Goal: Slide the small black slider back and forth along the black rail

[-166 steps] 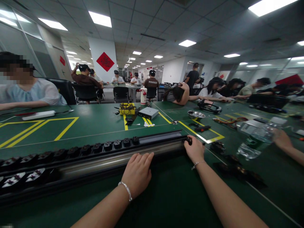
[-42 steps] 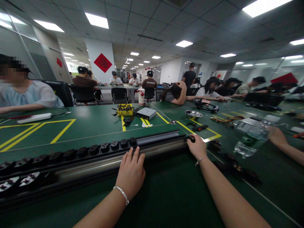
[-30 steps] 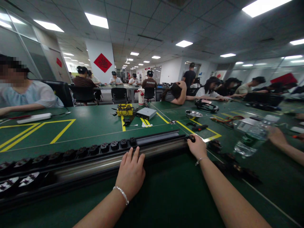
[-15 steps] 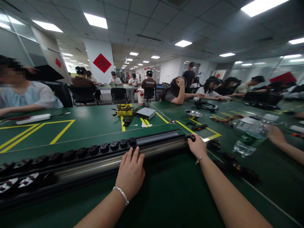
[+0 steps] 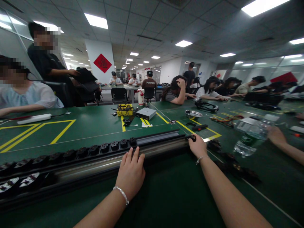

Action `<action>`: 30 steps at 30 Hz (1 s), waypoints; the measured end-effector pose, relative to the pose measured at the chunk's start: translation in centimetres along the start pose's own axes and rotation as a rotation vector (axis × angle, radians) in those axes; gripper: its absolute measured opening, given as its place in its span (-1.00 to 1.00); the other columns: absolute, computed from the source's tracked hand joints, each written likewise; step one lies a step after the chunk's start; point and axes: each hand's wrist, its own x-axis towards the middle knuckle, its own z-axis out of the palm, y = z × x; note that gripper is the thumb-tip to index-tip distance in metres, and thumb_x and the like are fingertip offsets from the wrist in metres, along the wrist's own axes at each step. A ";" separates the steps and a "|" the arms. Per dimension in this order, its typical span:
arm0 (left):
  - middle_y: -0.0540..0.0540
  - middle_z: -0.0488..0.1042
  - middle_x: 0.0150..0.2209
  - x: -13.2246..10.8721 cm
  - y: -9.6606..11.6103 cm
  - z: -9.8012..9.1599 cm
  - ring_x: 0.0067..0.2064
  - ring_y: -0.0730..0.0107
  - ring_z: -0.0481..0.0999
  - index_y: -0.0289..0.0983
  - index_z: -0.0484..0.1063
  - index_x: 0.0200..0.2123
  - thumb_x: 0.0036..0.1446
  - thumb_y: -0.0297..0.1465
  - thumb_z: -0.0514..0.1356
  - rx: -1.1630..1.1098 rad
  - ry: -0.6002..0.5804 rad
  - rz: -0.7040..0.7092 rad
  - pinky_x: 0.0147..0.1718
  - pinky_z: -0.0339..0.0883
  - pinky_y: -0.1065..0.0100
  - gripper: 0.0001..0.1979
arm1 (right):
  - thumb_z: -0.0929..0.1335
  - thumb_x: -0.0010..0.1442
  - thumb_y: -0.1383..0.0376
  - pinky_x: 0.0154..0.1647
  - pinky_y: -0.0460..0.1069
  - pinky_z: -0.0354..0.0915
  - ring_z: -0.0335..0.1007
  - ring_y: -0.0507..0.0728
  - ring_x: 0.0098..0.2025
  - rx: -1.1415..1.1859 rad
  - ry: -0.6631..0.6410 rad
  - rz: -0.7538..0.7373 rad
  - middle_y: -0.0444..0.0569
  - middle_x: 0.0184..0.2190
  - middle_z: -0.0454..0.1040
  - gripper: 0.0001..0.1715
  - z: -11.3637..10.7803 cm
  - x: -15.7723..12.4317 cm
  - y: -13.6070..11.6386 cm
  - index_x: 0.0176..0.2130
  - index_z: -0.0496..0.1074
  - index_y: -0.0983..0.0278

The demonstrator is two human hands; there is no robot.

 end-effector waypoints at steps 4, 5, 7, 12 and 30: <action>-0.19 0.27 0.15 0.0 0.0 0.1 0.18 0.03 0.19 -0.22 0.38 -0.04 0.00 -0.45 0.08 0.002 0.009 0.008 0.10 0.12 0.02 -0.60 | 0.23 0.02 0.26 0.02 0.13 0.14 0.30 0.21 -0.07 0.001 0.019 0.003 0.08 -0.16 0.42 -0.60 0.1 0.0 0.0 -0.12 0.37 0.29; -0.19 0.27 0.15 0.0 -0.1 0.1 0.18 0.03 0.19 -0.22 0.38 -0.04 0.01 -0.45 0.07 0.002 0.010 0.009 0.10 0.12 0.02 -0.60 | 0.23 0.02 0.26 0.02 0.13 0.14 0.30 0.21 -0.07 0.002 0.021 0.007 0.08 -0.16 0.43 -0.60 0.2 -0.1 0.0 -0.12 0.37 0.28; -0.19 0.26 0.16 0.0 -0.1 0.2 0.18 0.04 0.19 -0.21 0.37 -0.04 0.01 -0.45 0.07 0.002 0.011 0.005 0.10 0.11 0.02 -0.61 | 0.23 0.02 0.25 0.02 0.13 0.14 0.31 0.22 -0.07 0.007 0.022 0.011 0.07 -0.17 0.43 -0.60 0.1 -0.1 -0.1 -0.12 0.37 0.28; -0.18 0.26 0.16 -0.1 -0.1 0.2 0.19 0.04 0.17 -0.21 0.36 -0.03 0.02 -0.45 0.06 0.005 0.007 0.002 0.11 0.10 0.03 -0.61 | 0.23 0.02 0.26 0.03 0.12 0.14 0.31 0.22 -0.06 0.011 -0.010 0.025 0.08 -0.16 0.44 -0.60 -0.1 0.0 -0.1 -0.11 0.36 0.28; -0.17 0.26 0.16 -0.1 -0.1 0.3 0.19 0.04 0.17 -0.21 0.36 -0.02 0.02 -0.45 0.06 0.011 -0.004 0.004 0.11 0.10 0.04 -0.60 | 0.23 0.07 0.24 0.04 0.10 0.15 0.30 0.22 -0.02 0.005 -0.101 0.084 0.09 -0.09 0.41 -0.56 -0.8 0.2 -0.3 -0.03 0.32 0.28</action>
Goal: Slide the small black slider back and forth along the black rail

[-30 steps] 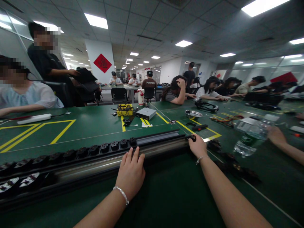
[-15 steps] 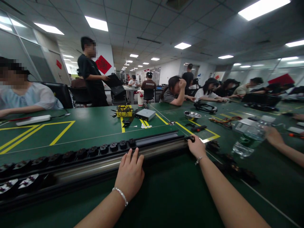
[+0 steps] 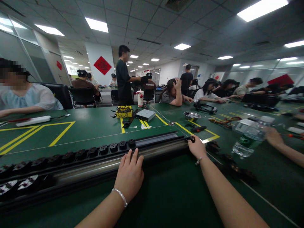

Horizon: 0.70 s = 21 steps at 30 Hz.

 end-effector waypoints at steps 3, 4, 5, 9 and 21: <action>-0.16 0.27 0.16 0.0 0.0 0.0 0.19 0.04 0.17 -0.21 0.36 -0.02 0.01 -0.45 0.07 0.001 0.004 -0.002 0.11 0.09 0.04 -0.60 | 0.23 0.08 0.25 0.04 0.09 0.15 0.30 0.21 0.00 -0.016 -0.007 0.009 0.09 -0.08 0.41 -0.54 -0.1 -0.1 -0.1 0.00 0.30 0.29; -0.16 0.27 0.16 0.0 0.0 0.0 0.19 0.04 0.17 -0.21 0.36 -0.03 0.01 -0.45 0.06 0.001 0.003 -0.002 0.11 0.09 0.04 -0.60 | 0.23 0.09 0.26 0.04 0.09 0.15 0.29 0.21 0.00 -0.017 -0.008 0.010 0.09 -0.08 0.41 -0.54 -0.1 0.0 -0.1 0.00 0.30 0.29; -0.16 0.26 0.16 0.0 0.0 0.0 0.19 0.04 0.17 -0.21 0.37 -0.03 0.02 -0.45 0.06 0.001 0.000 -0.002 0.11 0.09 0.04 -0.60 | 0.23 0.09 0.26 0.04 0.08 0.15 0.29 0.21 0.00 -0.016 -0.011 0.011 0.09 -0.07 0.41 -0.54 -0.1 0.0 -0.1 0.00 0.29 0.29; -0.16 0.26 0.16 0.0 0.0 -0.1 0.19 0.04 0.17 -0.20 0.37 -0.02 0.02 -0.44 0.07 0.002 -0.003 -0.003 0.11 0.10 0.04 -0.60 | 0.23 0.10 0.27 0.03 0.08 0.16 0.28 0.22 0.01 -0.006 -0.011 0.018 0.11 -0.05 0.39 -0.53 0.0 0.2 0.1 0.01 0.29 0.30; -0.16 0.26 0.16 0.0 0.0 0.2 0.19 0.03 0.18 -0.20 0.38 -0.04 0.01 -0.44 0.07 -0.002 0.009 0.001 0.11 0.10 0.03 -0.61 | 0.22 0.07 0.28 0.13 0.06 0.10 0.20 0.21 0.08 0.006 0.068 -0.063 0.12 0.00 0.32 -0.53 0.6 0.2 0.6 -0.01 0.31 0.34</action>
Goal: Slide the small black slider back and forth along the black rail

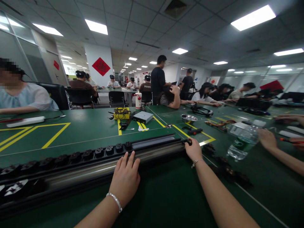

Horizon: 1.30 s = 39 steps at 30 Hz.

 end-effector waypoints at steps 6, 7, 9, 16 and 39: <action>-0.15 0.27 0.16 0.1 0.0 -0.2 0.19 0.04 0.18 -0.20 0.38 -0.04 0.02 -0.45 0.06 0.001 -0.012 -0.009 0.11 0.10 0.03 -0.61 | 0.22 0.07 0.27 0.12 0.05 0.11 0.21 0.20 0.07 0.014 -0.024 0.010 0.12 0.02 0.30 -0.52 -0.1 0.4 0.2 0.00 0.31 0.34; -0.15 0.27 0.15 0.1 0.1 -0.3 0.19 0.05 0.19 -0.20 0.38 -0.04 0.02 -0.45 0.06 0.001 -0.013 -0.011 0.11 0.10 0.04 -0.62 | 0.22 0.07 0.27 0.10 0.04 0.13 0.23 0.19 0.05 0.026 -0.029 0.016 0.11 0.01 0.31 -0.51 -0.2 0.4 0.1 0.00 0.30 0.34; -0.15 0.28 0.15 0.1 0.1 -0.3 0.18 0.06 0.19 -0.19 0.39 -0.05 0.02 -0.45 0.06 0.004 -0.012 -0.011 0.10 0.11 0.05 -0.62 | 0.22 0.07 0.28 0.09 0.04 0.15 0.25 0.19 0.04 0.040 -0.037 0.051 0.11 0.00 0.34 -0.51 -0.4 0.5 0.0 0.01 0.30 0.34; -0.15 0.27 0.16 0.0 0.0 -0.2 0.19 0.06 0.18 -0.19 0.38 -0.04 0.02 -0.44 0.07 -0.005 0.001 -0.003 0.10 0.10 0.04 -0.62 | 0.23 0.09 0.26 0.05 0.04 0.18 0.27 0.20 0.04 0.018 -0.093 0.137 0.11 -0.01 0.37 -0.51 -1.2 0.3 -0.8 0.03 0.29 0.31; -0.15 0.26 0.16 0.0 0.0 -0.3 0.19 0.02 0.17 -0.20 0.38 -0.04 0.03 -0.45 0.06 -0.002 -0.015 -0.006 0.11 0.11 0.01 -0.61 | 0.23 0.07 0.28 0.03 0.04 0.19 0.30 0.20 -0.01 0.003 -0.042 0.101 0.11 -0.05 0.39 -0.52 -0.6 0.4 -0.5 0.01 0.31 0.33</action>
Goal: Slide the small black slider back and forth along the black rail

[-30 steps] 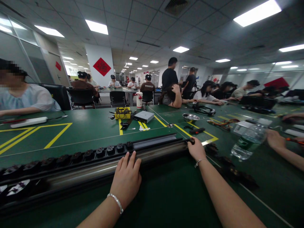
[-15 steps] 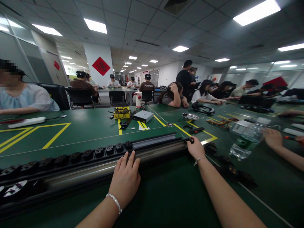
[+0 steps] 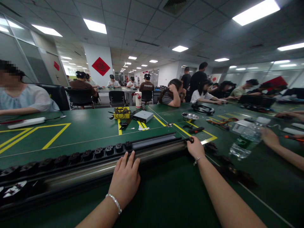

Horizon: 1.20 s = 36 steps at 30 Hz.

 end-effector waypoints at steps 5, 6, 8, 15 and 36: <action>-0.15 0.26 0.16 0.0 0.0 0.0 0.20 0.03 0.16 -0.20 0.38 -0.03 0.03 -0.45 0.06 0.000 -0.005 0.001 0.11 0.10 0.01 -0.61 | 0.24 0.07 0.28 0.03 0.04 0.19 0.31 0.20 -0.01 -0.015 -0.005 0.009 0.11 -0.05 0.39 -0.51 0.0 0.1 0.0 0.01 0.30 0.33; -0.15 0.26 0.16 0.0 0.0 0.0 0.20 0.03 0.17 -0.20 0.38 -0.03 0.03 -0.45 0.06 -0.001 -0.003 0.001 0.11 0.10 0.01 -0.61 | 0.24 0.07 0.28 0.03 0.04 0.19 0.31 0.20 -0.01 -0.017 -0.008 0.010 0.11 -0.04 0.39 -0.51 -0.1 0.1 -0.1 0.02 0.30 0.34; -0.15 0.27 0.16 0.0 0.0 0.0 0.19 0.03 0.17 -0.20 0.38 -0.04 0.03 -0.46 0.06 -0.001 0.003 0.002 0.11 0.10 0.01 -0.62 | 0.24 0.07 0.29 0.03 0.03 0.19 0.31 0.20 0.00 -0.020 -0.006 0.002 0.11 -0.05 0.40 -0.51 -0.1 0.0 -0.1 0.01 0.30 0.34; -0.15 0.27 0.16 0.0 -0.1 0.0 0.19 0.03 0.17 -0.20 0.38 -0.03 0.04 -0.47 0.04 0.000 -0.004 0.007 0.11 0.10 0.00 -0.61 | 0.23 0.07 0.30 0.03 0.04 0.20 0.31 0.20 -0.01 -0.030 0.003 -0.008 0.13 -0.06 0.40 -0.52 -0.1 0.0 -0.2 0.00 0.32 0.34; -0.16 0.28 0.15 -0.1 -0.1 0.2 0.19 0.04 0.18 -0.20 0.38 -0.03 0.03 -0.47 0.05 0.014 0.019 0.014 0.11 0.10 0.01 -0.60 | 0.17 0.15 0.11 -0.06 0.04 0.21 0.33 0.21 -0.06 -0.074 -0.023 -0.038 0.10 -0.10 0.42 -0.50 -0.5 -0.4 0.3 0.02 0.29 0.27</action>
